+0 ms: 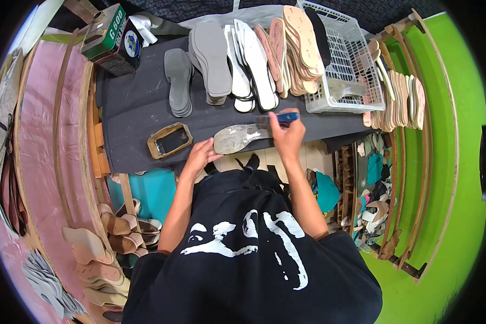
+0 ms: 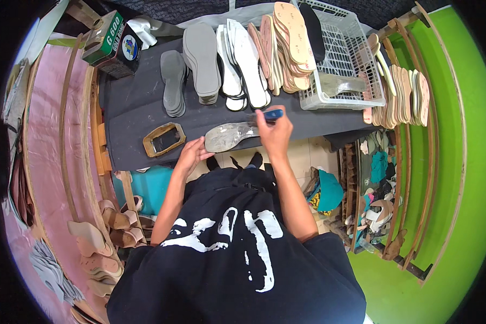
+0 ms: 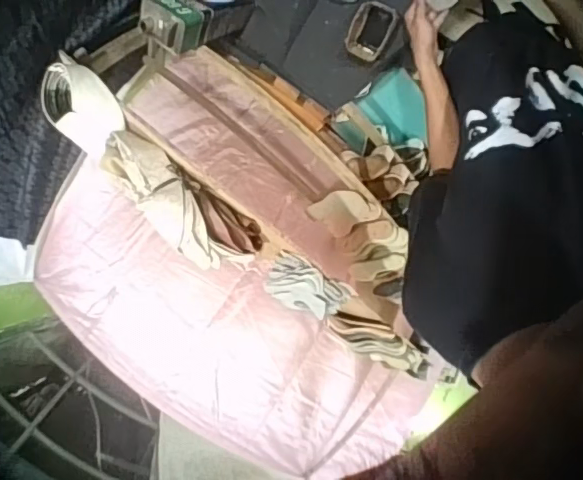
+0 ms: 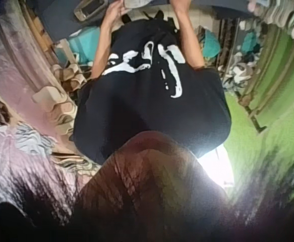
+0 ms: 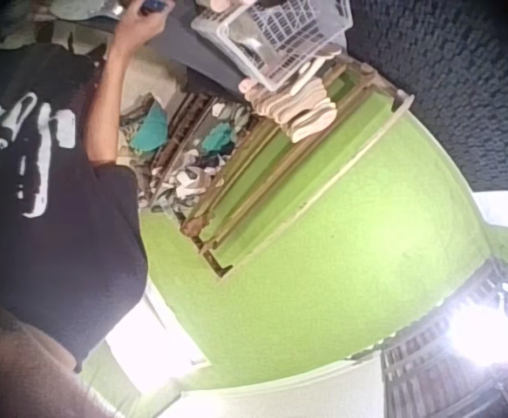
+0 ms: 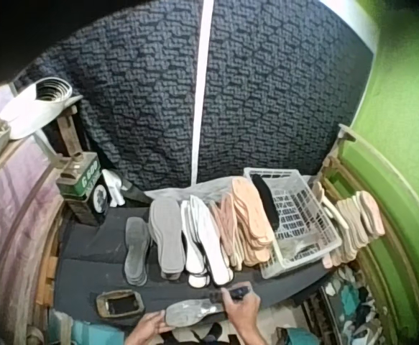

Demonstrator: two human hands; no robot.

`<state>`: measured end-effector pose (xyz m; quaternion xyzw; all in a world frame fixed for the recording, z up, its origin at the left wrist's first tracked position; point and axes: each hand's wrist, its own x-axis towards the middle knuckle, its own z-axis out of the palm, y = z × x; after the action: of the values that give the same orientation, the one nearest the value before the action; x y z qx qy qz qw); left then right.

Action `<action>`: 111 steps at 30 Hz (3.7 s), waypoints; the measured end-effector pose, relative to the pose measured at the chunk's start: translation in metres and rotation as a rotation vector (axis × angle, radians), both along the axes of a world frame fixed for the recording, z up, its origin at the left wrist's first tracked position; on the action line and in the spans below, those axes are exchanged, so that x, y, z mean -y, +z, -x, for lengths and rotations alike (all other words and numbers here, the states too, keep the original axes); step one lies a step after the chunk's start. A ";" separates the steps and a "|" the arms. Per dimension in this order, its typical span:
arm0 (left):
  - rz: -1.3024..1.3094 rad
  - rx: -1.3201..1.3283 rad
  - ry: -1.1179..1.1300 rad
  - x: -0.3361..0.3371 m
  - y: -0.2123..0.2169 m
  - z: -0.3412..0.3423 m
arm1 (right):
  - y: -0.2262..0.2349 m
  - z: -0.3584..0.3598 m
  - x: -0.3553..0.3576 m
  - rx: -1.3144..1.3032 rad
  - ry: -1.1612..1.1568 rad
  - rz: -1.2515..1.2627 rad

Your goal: Applying adhesive to shoe insoles or components using a small brush.

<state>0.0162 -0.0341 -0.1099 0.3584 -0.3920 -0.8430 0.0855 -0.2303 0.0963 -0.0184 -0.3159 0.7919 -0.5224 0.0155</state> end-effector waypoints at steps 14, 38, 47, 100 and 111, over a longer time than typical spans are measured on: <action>-0.023 -0.042 -0.011 0.000 -0.008 0.001 | -0.001 -0.033 0.024 -0.078 0.213 -0.069; -0.033 -0.040 0.044 0.002 -0.017 0.000 | 0.001 -0.065 0.036 -0.382 0.367 -0.133; -0.077 -0.067 0.034 0.005 -0.021 -0.004 | 0.000 -0.083 0.034 0.128 0.315 -0.056; 0.129 0.020 0.058 -0.010 -0.009 0.006 | 0.000 -0.035 -0.022 -0.144 0.222 -0.118; 0.172 0.071 0.031 -0.011 -0.001 0.008 | -0.033 0.050 -0.062 0.412 -0.210 0.185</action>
<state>0.0079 -0.0228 -0.1111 0.3855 -0.4600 -0.7915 0.1152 -0.2807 0.1586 -0.0519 -0.1189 0.7494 -0.6446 0.0931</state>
